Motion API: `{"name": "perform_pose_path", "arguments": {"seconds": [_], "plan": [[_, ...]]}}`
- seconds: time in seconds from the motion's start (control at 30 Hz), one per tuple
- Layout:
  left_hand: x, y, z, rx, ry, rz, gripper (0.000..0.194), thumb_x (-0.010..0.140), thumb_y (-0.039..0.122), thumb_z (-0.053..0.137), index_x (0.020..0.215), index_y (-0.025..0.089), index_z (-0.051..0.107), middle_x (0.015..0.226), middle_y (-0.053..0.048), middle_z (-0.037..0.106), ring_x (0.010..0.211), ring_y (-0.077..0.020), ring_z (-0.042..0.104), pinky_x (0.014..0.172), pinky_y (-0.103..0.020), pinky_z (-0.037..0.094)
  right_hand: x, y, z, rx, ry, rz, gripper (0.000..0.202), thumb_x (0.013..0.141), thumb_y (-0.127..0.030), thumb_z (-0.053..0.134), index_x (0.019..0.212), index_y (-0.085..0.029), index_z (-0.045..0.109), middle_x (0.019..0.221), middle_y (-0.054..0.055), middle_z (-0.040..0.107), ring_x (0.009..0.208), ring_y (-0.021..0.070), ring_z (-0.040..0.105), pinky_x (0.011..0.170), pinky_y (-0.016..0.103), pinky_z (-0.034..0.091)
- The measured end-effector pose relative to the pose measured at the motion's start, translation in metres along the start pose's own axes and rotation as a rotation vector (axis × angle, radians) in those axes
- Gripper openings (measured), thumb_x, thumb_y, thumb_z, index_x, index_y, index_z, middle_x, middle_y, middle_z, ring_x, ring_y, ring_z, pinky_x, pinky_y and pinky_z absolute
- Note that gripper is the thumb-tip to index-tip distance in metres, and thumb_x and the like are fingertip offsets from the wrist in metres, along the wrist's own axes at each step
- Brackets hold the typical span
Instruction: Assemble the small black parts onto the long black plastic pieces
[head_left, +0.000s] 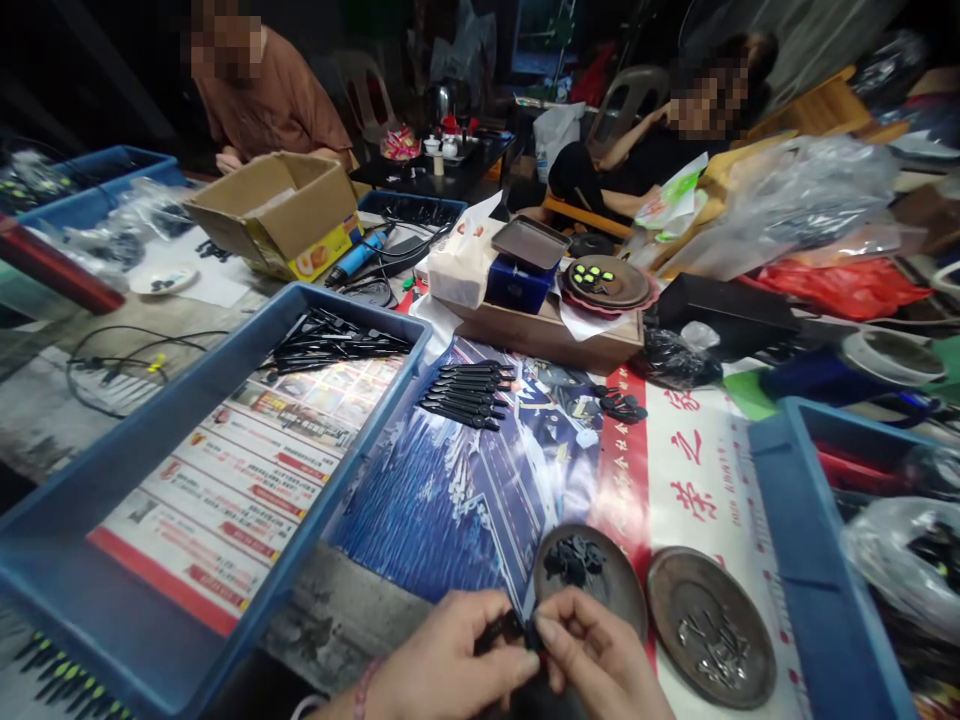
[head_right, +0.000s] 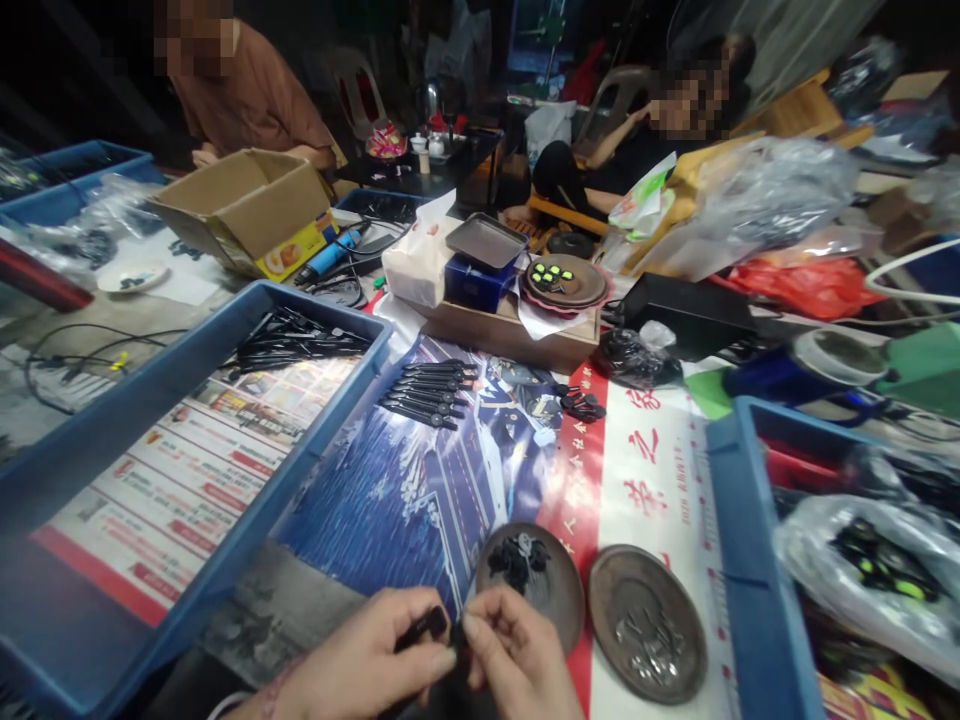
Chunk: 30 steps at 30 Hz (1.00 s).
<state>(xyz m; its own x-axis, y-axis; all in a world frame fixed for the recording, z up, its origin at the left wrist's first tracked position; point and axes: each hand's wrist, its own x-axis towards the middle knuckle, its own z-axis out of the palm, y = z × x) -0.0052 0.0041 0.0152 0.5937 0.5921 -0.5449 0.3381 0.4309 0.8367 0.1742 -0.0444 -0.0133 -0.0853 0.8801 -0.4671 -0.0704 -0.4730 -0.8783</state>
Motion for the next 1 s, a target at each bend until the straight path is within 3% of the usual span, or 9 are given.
{"name": "perform_pose_path", "arguments": {"seconds": [0.17, 0.33, 0.5, 0.67, 0.8, 0.9, 1.0], "plan": [[-0.003, -0.002, -0.006, -0.016, 0.046, 0.062, 0.021, 0.097, 0.040, 0.044, 0.095, 0.020, 0.052, 0.074, 0.003, 0.055, 0.065, -0.0120, 0.052, 0.061, -0.022, 0.042, 0.000, 0.003, -0.002, -0.005, 0.080, -0.005, 0.045, 0.079, -0.061, 0.069, 0.075, -0.017, 0.064, 0.060, -0.001, 0.057, 0.055, 0.0140, 0.054, 0.055, 0.025, 0.042], [0.002, -0.006, -0.002, -0.166, -0.054, -0.016, 0.017, 0.090, 0.036, 0.050, 0.089, 0.019, 0.050, 0.072, -0.002, 0.065, 0.055, -0.0128, 0.059, 0.056, -0.025, 0.048, -0.001, 0.000, 0.003, -0.034, 0.090, 0.007, 0.047, 0.079, -0.063, 0.068, 0.076, -0.016, 0.067, 0.059, 0.001, 0.061, 0.056, 0.0161, 0.058, 0.056, 0.026, 0.043], [0.008, -0.010, 0.005, -0.221, -0.028, -0.082, 0.018, 0.083, 0.035, 0.056, 0.083, 0.018, 0.052, 0.069, -0.002, 0.065, 0.056, -0.0125, 0.061, 0.057, -0.025, 0.050, -0.005, -0.003, 0.008, -0.007, 0.038, 0.001, 0.047, 0.084, -0.063, 0.062, 0.074, -0.017, 0.066, 0.060, 0.004, 0.066, 0.060, 0.0191, 0.063, 0.061, 0.028, 0.047], [0.008, -0.006, 0.007, -0.140, 0.006, -0.081, 0.010, 0.079, 0.026, 0.057, 0.078, 0.019, 0.049, 0.062, 0.003, 0.061, 0.044, -0.0076, 0.053, 0.044, -0.017, 0.041, -0.008, 0.001, 0.004, -0.012, 0.020, 0.022, 0.045, 0.082, -0.060, 0.067, 0.076, -0.016, 0.070, 0.062, 0.003, 0.064, 0.060, 0.0166, 0.059, 0.059, 0.026, 0.045], [0.008, -0.003, 0.007, -0.313, -0.124, -0.084, 0.010, 0.079, 0.021, 0.056, 0.083, 0.019, 0.047, 0.063, 0.005, 0.060, 0.038, -0.0038, 0.045, 0.038, -0.014, 0.034, -0.006, 0.017, 0.005, 0.212, 0.034, -0.007, 0.034, 0.078, -0.052, 0.077, 0.084, -0.019, 0.074, 0.064, 0.000, 0.062, 0.055, 0.0127, 0.056, 0.054, 0.023, 0.043], [0.010, -0.005, 0.009, -0.447, -0.199, -0.088, 0.017, 0.079, 0.023, 0.061, 0.088, 0.018, 0.047, 0.070, 0.000, 0.066, 0.041, -0.0050, 0.052, 0.042, -0.014, 0.040, -0.004, 0.029, 0.012, 0.445, -0.025, -0.006, 0.032, 0.075, -0.051, 0.080, 0.083, -0.021, 0.073, 0.052, -0.004, 0.054, 0.042, 0.0089, 0.049, 0.045, 0.020, 0.038], [0.013, -0.007, 0.013, -0.591, -0.138, -0.065, 0.024, 0.078, 0.027, 0.066, 0.089, 0.018, 0.047, 0.067, -0.001, 0.067, 0.047, -0.0089, 0.059, 0.048, -0.018, 0.047, -0.002, 0.031, 0.020, 0.628, -0.082, 0.014, 0.035, 0.075, -0.051, 0.080, 0.096, -0.025, 0.070, 0.055, -0.007, 0.054, 0.039, 0.0080, 0.048, 0.043, 0.021, 0.041]]}}
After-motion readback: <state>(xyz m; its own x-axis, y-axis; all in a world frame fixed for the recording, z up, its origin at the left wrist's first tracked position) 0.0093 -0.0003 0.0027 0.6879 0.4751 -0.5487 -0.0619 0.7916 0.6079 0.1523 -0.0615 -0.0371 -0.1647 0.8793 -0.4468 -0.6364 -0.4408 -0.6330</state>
